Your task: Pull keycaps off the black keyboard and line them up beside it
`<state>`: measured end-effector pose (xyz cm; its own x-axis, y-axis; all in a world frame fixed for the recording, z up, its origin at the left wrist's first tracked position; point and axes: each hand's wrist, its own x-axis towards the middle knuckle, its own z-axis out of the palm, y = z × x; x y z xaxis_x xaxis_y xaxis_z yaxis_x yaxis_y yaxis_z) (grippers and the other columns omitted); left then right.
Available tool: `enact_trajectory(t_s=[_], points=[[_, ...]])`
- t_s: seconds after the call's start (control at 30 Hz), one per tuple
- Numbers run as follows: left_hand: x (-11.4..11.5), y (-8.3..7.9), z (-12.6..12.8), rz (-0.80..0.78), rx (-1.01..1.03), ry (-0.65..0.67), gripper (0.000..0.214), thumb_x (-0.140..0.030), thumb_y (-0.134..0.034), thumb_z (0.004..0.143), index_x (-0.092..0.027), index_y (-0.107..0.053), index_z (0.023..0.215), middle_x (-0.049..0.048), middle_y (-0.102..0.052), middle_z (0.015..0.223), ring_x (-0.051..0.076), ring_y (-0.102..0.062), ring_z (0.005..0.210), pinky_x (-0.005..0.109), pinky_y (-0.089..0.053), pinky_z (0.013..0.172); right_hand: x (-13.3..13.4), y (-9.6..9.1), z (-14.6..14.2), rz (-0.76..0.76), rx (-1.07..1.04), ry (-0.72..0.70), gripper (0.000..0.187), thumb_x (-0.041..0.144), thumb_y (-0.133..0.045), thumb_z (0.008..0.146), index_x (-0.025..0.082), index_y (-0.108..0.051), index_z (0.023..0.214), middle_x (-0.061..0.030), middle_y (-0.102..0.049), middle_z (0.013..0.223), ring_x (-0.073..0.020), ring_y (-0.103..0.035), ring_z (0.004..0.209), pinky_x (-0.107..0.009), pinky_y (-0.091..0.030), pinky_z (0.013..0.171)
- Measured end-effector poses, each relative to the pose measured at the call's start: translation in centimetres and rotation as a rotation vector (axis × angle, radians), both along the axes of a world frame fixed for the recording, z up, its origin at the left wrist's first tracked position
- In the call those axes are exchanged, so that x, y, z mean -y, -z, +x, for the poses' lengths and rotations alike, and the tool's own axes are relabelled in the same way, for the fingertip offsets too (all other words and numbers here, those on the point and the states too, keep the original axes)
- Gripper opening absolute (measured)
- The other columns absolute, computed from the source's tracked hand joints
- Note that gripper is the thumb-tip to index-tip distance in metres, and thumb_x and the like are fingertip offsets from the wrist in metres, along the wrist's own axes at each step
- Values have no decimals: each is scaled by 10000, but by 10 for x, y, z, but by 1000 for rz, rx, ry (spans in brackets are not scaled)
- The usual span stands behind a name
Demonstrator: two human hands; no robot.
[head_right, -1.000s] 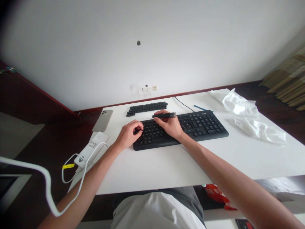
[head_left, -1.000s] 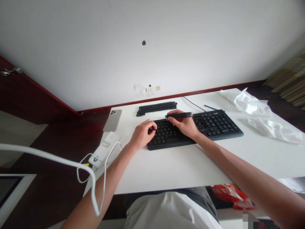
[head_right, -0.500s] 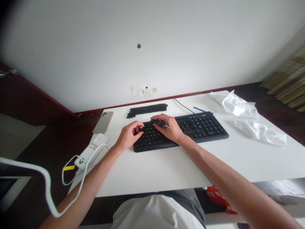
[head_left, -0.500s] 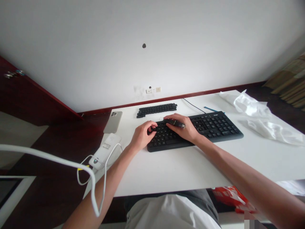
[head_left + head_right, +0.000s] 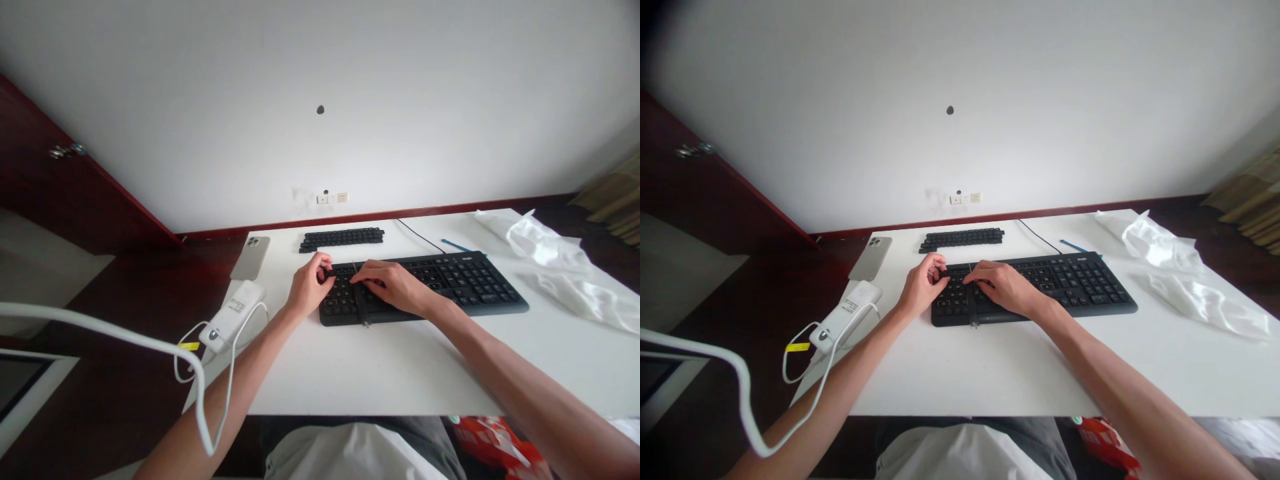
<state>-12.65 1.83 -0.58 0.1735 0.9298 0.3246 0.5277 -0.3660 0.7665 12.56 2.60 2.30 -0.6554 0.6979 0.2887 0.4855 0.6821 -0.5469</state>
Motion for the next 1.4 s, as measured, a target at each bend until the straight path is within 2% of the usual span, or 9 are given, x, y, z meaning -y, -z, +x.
enact_trajectory(t_s=[0.23, 0.37, 0.57, 0.67, 0.83, 0.97, 1.1, 1.2, 1.4], points=[[-5, 6, -4, 83, 7, -29, 614, -39, -651, 830, -285, -523, 1378, -50, -663, 949, 91, -539, 704, 217, -479, 752, -3, -10, -11, -32, -60, 85, 200, 189, -605, 963, 232, -772, 1064, -61, -749, 1022, -208, -707, 851, -332, -570, 766], [-6, 4, -5, 93, -10, -39, 698, -38, -638, 839, -300, -490, 1468, -46, -686, 967, 95, -546, 697, 217, -487, 739, -9, -18, -28, 0, -44, 21, 215, 188, -618, 965, 242, -767, 1110, -56, -754, 1069, -210, -717, 897, -330, -577, 805], [-7, -1, -7, 37, 34, -56, 686, -67, -657, 834, -310, -526, 1462, -25, -742, 1034, 114, -614, 717, 246, -519, 755, -41, -32, -55, 132, 58, -167, 385, 88, -611, 946, 309, -781, 1212, -94, -680, 1302, -279, -647, 1230, -432, -518, 1043], [-10, 1, -9, 13, 107, -75, 712, -91, -679, 829, -301, -507, 1488, -9, -754, 1039, 125, -636, 736, 249, -518, 734, -57, -43, -66, 54, 158, -282, 391, 74, -656, 919, 301, -781, 1211, -77, -695, 1272, -250, -690, 1143, -383, -532, 999], [-18, 12, -11, -57, 302, -47, 724, -106, -705, 818, -276, -503, 1492, 11, -765, 1039, 100, -605, 675, 226, -499, 679, -68, -53, -74, 14, 183, -289, 303, 78, -691, 884, 262, -820, 1088, -64, -739, 1188, -230, -719, 1037, -325, -536, 903], [-23, 14, -10, -119, 435, -33, 673, -156, -730, 835, -245, -533, 1472, 48, -766, 1081, 99, -627, 697, 228, -516, 699, -73, -48, -71, -16, 147, -209, 273, 164, -678, 918, 240, -813, 1143, -75, -781, 1116, -215, -733, 929, -305, -548, 795], [-24, 8, -10, -213, 615, -22, 567, -316, -750, 886, -209, -579, 1416, 70, -762, 1047, 110, -644, 689, 244, -525, 690, -79, -41, -69, -60, 55, -165, 248, 235, -673, 931, 223, -819, 1131, -66, -811, 1033, -207, -736, 867, -310, -553, 788], [-24, 5, -9, -255, 722, -16, 608, -389, -813, 842, -192, -600, 1376, 70, -756, 1024, 98, -624, 660, 233, -503, 649, -80, -37, -72, -43, 8, -140, 232, 282, -698, 930, 208, -826, 1109, -67, -811, 982, -206, -727, 843, -310, -542, 779], [-26, 8, -10, -373, 883, -27, 596, -462, -884, 751, -176, -687, 1235, 6, -696, 801, 69, -540, 587, 202, -405, 567, -77, -38, -76, -33, 27, -152, 206, 263, -748, 888, 218, -839, 1067, -69, -807, 982, -208, -723, 838, -309, -523, 753]])
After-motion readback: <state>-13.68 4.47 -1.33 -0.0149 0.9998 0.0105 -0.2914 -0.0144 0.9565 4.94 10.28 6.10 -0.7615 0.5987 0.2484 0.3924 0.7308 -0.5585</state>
